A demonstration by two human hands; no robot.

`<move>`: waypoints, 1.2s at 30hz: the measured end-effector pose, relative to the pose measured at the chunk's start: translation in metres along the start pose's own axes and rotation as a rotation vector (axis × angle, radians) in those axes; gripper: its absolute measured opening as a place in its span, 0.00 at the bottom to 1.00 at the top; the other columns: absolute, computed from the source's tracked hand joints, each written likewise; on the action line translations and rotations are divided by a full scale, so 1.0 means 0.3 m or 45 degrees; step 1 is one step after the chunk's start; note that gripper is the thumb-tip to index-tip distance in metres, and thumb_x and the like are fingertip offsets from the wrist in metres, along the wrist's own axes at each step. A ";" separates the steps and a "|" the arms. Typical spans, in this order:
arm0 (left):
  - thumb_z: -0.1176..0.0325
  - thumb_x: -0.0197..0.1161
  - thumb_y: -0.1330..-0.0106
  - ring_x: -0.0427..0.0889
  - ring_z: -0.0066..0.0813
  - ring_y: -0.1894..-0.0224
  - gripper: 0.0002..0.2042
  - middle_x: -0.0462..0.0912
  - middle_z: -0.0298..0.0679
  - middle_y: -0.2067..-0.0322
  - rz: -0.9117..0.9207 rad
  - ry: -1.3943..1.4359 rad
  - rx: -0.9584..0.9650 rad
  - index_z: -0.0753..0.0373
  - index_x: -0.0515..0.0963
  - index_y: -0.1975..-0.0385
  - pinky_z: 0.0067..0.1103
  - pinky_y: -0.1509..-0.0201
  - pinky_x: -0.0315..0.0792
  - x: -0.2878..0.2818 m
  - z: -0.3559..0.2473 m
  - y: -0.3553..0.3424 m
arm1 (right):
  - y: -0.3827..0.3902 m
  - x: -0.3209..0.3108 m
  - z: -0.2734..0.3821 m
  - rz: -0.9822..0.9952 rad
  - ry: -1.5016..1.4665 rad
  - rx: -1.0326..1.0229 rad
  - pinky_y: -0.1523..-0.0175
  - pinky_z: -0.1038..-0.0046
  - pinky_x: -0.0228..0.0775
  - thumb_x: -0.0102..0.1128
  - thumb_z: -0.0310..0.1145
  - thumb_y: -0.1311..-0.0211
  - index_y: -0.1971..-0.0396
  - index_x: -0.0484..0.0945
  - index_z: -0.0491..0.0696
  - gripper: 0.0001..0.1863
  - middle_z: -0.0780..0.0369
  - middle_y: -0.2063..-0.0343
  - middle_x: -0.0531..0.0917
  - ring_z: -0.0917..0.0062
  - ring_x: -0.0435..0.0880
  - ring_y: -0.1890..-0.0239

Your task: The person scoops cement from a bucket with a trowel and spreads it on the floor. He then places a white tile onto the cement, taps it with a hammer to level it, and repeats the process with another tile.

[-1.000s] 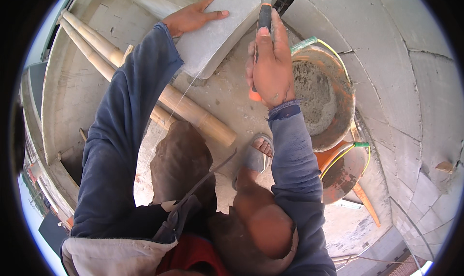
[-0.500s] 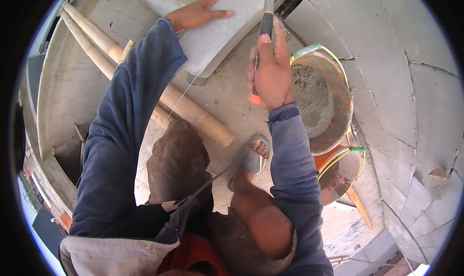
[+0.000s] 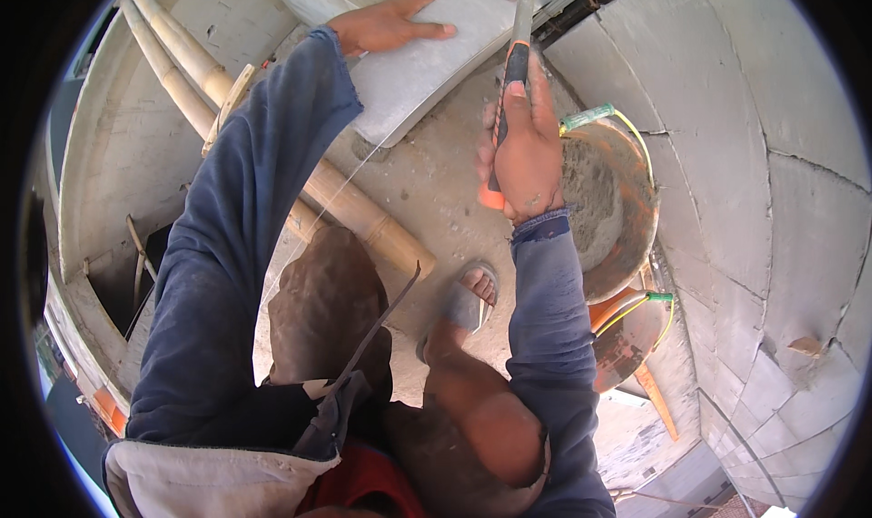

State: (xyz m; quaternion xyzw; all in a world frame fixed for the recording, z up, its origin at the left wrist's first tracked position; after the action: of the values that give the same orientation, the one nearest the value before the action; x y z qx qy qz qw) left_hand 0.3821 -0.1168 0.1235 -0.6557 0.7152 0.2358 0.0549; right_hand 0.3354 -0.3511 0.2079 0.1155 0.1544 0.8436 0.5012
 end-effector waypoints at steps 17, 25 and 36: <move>0.37 0.67 0.25 0.70 0.44 0.21 0.51 0.66 0.50 0.19 0.048 -0.038 -0.018 0.56 0.50 0.12 0.33 0.19 0.65 0.003 0.028 -0.030 | 0.000 -0.029 0.089 -0.105 0.090 -0.091 0.81 0.78 0.65 0.42 0.42 0.09 0.14 0.55 0.63 0.30 0.64 0.66 0.78 0.85 0.72 0.80; 0.37 0.66 0.24 0.69 0.46 0.20 0.50 0.64 0.52 0.18 0.029 -0.123 0.129 0.58 0.51 0.12 0.33 0.18 0.63 -0.003 -0.006 -0.030 | -0.018 -0.043 0.057 -0.133 0.003 0.044 0.81 0.77 0.66 0.43 0.40 0.09 0.14 0.54 0.59 0.30 0.62 0.65 0.78 0.84 0.72 0.80; 0.36 0.65 0.24 0.71 0.50 0.21 0.49 0.69 0.55 0.21 -0.029 -0.253 0.111 0.61 0.53 0.13 0.34 0.18 0.64 -0.008 0.002 -0.052 | -0.039 -0.115 0.130 -0.127 0.316 0.136 0.81 0.80 0.64 0.44 0.41 0.09 0.14 0.56 0.59 0.30 0.64 0.65 0.76 0.85 0.71 0.81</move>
State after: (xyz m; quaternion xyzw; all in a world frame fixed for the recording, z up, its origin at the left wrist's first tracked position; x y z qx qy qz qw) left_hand 0.3974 -0.1148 0.1198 -0.6343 0.7082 0.2677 0.1565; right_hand 0.3747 -0.3707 0.2383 0.0290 0.2655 0.8159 0.5128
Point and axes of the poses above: each hand's wrist, its own y-axis away from the middle knuckle, its own x-axis out of the palm, z = x × y, the point moved 10 cm from there along -y, towards the middle knuckle
